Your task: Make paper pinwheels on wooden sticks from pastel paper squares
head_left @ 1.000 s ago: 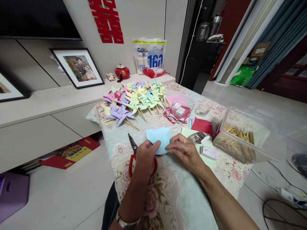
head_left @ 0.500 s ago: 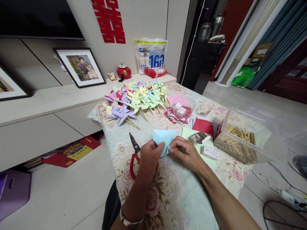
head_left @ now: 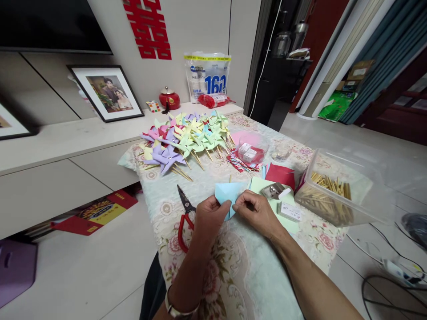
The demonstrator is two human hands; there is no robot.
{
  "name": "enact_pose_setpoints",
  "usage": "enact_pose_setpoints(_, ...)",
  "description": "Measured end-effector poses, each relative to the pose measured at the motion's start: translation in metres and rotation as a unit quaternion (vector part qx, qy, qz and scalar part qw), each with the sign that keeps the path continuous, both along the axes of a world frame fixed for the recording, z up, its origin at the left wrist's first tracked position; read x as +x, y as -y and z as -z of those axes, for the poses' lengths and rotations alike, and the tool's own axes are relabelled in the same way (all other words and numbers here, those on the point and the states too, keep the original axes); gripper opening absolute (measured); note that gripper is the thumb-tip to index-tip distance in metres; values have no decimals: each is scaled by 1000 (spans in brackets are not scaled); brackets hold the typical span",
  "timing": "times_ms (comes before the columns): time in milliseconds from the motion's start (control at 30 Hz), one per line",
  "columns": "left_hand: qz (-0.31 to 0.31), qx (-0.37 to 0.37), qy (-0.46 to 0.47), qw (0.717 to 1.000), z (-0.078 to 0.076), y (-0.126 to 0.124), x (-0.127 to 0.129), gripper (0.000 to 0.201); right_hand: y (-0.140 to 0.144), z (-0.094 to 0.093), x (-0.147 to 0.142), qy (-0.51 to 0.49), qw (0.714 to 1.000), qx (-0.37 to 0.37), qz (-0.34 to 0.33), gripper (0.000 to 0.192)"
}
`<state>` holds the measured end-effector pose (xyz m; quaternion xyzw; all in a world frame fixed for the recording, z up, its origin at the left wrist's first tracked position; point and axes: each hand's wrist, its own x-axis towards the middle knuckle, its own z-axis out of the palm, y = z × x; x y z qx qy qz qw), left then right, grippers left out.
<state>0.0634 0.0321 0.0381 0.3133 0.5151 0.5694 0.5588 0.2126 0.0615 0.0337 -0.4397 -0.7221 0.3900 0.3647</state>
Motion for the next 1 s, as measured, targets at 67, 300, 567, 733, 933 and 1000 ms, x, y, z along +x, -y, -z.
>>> enact_pose_setpoints(67, -2, 3, -5, 1000, 0, 0, 0, 14, 0, 0, 0, 0, 1000, 3, 4, 18)
enact_pose_setpoints(300, -4, 11, -48, 999, 1, 0, 1, 14, 1, 0, -1, 13, 1000, 6, 16, 17)
enact_pose_setpoints(567, 4, 3, -117, 993, 12, -1, -2, 19, 1, -2, -3, 14, 1000, 5, 19, 16)
enact_pose_setpoints(733, 11, 2, -126, 992, 12, -1, -1, 20, 1, -3, -3, 10, 1000, 8, 19, 18)
enact_pose_setpoints(933, 9, 2, -113, 994, 8, 0, 0, 19, 1, -3, -3, 5, 1000, 6, 18, 18)
enact_pose_setpoints(1000, 8, -1, -109, 994, 8, 0, 0, 20, 1, -3, -3, 5, 1000, 1, 20, 18)
